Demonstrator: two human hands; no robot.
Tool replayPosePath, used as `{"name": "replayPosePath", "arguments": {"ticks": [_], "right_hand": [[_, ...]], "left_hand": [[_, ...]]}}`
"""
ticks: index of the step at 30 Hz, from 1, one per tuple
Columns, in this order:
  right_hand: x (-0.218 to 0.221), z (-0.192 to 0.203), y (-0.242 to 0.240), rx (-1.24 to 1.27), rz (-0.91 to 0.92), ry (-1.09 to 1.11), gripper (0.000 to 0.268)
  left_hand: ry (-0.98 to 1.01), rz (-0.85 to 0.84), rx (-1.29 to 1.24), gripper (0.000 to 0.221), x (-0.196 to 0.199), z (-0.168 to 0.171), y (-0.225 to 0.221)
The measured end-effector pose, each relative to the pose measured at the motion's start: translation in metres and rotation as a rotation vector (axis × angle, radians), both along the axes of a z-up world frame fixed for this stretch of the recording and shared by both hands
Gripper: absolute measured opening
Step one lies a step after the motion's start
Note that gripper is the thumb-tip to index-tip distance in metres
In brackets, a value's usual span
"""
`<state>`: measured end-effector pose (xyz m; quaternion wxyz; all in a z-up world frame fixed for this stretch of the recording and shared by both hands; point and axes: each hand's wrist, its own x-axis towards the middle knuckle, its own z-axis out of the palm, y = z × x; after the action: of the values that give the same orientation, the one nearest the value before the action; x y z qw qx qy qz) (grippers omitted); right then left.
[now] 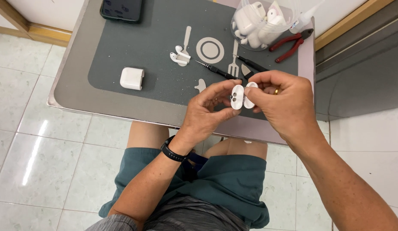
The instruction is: Reassembling the internal components of an AirPods charging case into its plastic housing.
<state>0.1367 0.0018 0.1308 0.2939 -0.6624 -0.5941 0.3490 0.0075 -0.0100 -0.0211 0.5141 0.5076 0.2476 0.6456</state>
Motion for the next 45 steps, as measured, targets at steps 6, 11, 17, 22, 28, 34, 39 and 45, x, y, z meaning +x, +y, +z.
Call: {"name": "replayPosePath", "arguments": {"ticks": [6, 11, 17, 22, 28, 34, 39, 45], "right_hand": [[0.004, -0.004, -0.001, -0.013, -0.061, 0.019, 0.024], [0.01, -0.009, -0.002, -0.046, -0.059, 0.195, 0.03], [0.027, -0.011, 0.001, -0.151, 0.003, 0.374, 0.035], [0.032, -0.011, 0.0, -0.166, 0.009, 0.396, 0.029], [0.035, -0.007, 0.0, -0.192, 0.02, 0.407, 0.021], [0.039, -0.013, 0.001, -0.185, 0.036, 0.44, 0.015], [0.042, -0.015, -0.001, -0.173, 0.03, 0.425, 0.027], [0.058, -0.034, 0.001, -0.159, 0.075, 0.428, 0.03]], "left_hand": [[0.041, -0.04, -0.03, 0.048, -0.003, 0.007, -0.001], [-0.034, -0.086, -0.043, 0.052, -0.001, 0.001, 0.001], [-0.141, -0.212, -0.09, 0.053, -0.004, -0.001, 0.0], [-0.124, -0.251, -0.085, 0.054, -0.005, -0.002, -0.001], [-0.071, -0.248, -0.06, 0.053, -0.004, -0.003, -0.003], [-0.047, -0.196, -0.045, 0.06, 0.001, -0.01, -0.003], [0.091, -0.095, 0.077, 0.05, 0.001, -0.003, -0.003], [0.257, -0.017, 0.094, 0.053, 0.002, 0.005, -0.006]]}}
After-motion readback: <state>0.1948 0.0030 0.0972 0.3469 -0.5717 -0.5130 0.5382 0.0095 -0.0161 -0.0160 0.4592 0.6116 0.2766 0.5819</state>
